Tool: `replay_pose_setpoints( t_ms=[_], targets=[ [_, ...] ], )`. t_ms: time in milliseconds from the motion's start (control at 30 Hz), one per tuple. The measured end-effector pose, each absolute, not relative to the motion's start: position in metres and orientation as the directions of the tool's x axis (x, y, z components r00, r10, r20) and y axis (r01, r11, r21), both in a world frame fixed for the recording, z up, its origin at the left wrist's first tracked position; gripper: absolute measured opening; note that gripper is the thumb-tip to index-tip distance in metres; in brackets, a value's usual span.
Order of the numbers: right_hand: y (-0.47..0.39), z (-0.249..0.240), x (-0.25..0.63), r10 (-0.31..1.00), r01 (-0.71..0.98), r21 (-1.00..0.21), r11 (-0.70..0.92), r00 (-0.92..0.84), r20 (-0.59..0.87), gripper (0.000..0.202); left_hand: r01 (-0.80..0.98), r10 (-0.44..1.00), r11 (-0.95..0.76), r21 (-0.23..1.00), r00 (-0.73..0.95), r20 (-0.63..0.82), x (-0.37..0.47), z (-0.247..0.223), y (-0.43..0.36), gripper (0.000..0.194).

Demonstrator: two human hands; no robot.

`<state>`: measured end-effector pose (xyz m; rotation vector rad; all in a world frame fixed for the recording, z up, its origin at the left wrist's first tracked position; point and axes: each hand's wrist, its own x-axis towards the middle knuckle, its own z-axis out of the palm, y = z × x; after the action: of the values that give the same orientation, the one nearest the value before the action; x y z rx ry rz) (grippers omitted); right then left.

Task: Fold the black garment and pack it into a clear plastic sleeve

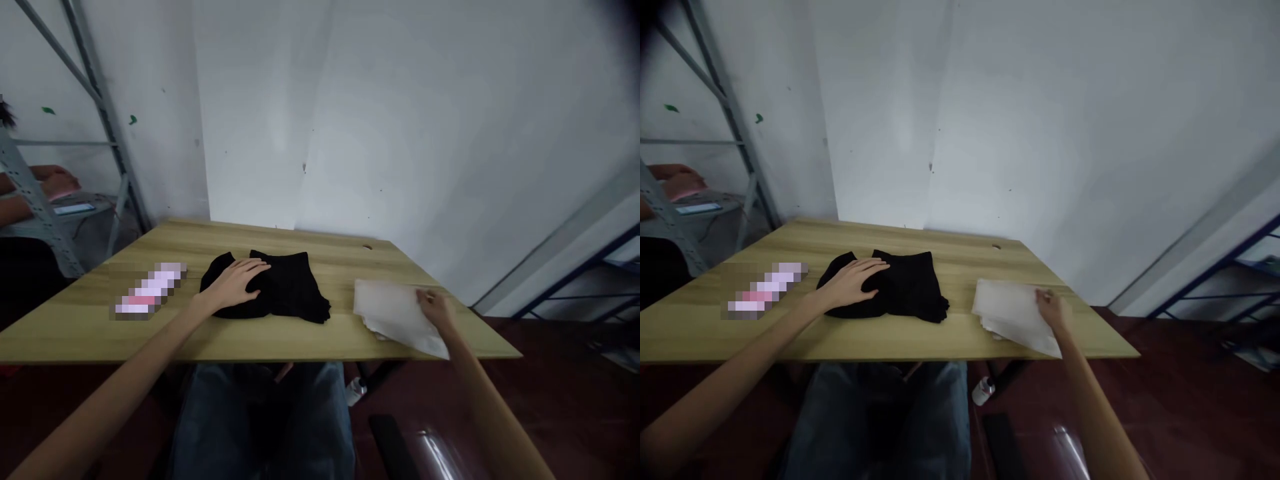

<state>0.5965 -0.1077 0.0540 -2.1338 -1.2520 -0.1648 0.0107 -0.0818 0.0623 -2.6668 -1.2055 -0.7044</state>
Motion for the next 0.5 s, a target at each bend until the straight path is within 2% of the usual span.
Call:
replay_pose_setpoints(
  t_ms=[67,100,200,300,367,433,500],
  targets=[
    [-0.104,0.035,0.599,0.785,0.829,-0.416,-0.374,0.522,0.333,0.039,0.734,0.681,-0.677,0.064,0.59,0.434,0.016,0.066,-0.075,0.066],
    [-0.103,0.028,0.597,0.789,0.838,-0.399,-0.372,0.512,0.339,0.044,0.727,0.678,-0.683,0.064,0.599,0.427,0.018,0.068,-0.072,0.062],
    [-0.108,0.02,0.582,0.722,0.888,-0.338,-0.313,0.453,0.523,0.056,0.684,0.643,-0.725,0.079,0.631,0.433,0.022,0.075,-0.064,0.039],
    [-0.119,0.035,0.545,0.638,0.932,-0.331,-0.15,0.347,0.687,0.055,0.651,0.618,-0.749,0.122,0.622,0.48,0.026,0.085,-0.062,0.022],
    [-0.13,0.051,0.503,0.672,0.919,-0.392,-0.024,0.306,0.675,0.051,0.662,0.643,-0.723,0.197,0.542,0.541,0.033,0.095,-0.065,0.02],
    [-0.142,0.064,0.45,0.809,0.833,-0.541,0.119,0.235,0.539,0.047,0.669,0.696,-0.666,0.329,0.4,0.596,0.046,0.105,-0.071,0.021],
    [-0.15,0.071,0.394,0.921,0.653,-0.716,0.248,0.071,0.384,0.048,0.62,0.76,-0.601,0.504,0.248,0.601,0.065,0.112,-0.079,0.022]
  ],
)
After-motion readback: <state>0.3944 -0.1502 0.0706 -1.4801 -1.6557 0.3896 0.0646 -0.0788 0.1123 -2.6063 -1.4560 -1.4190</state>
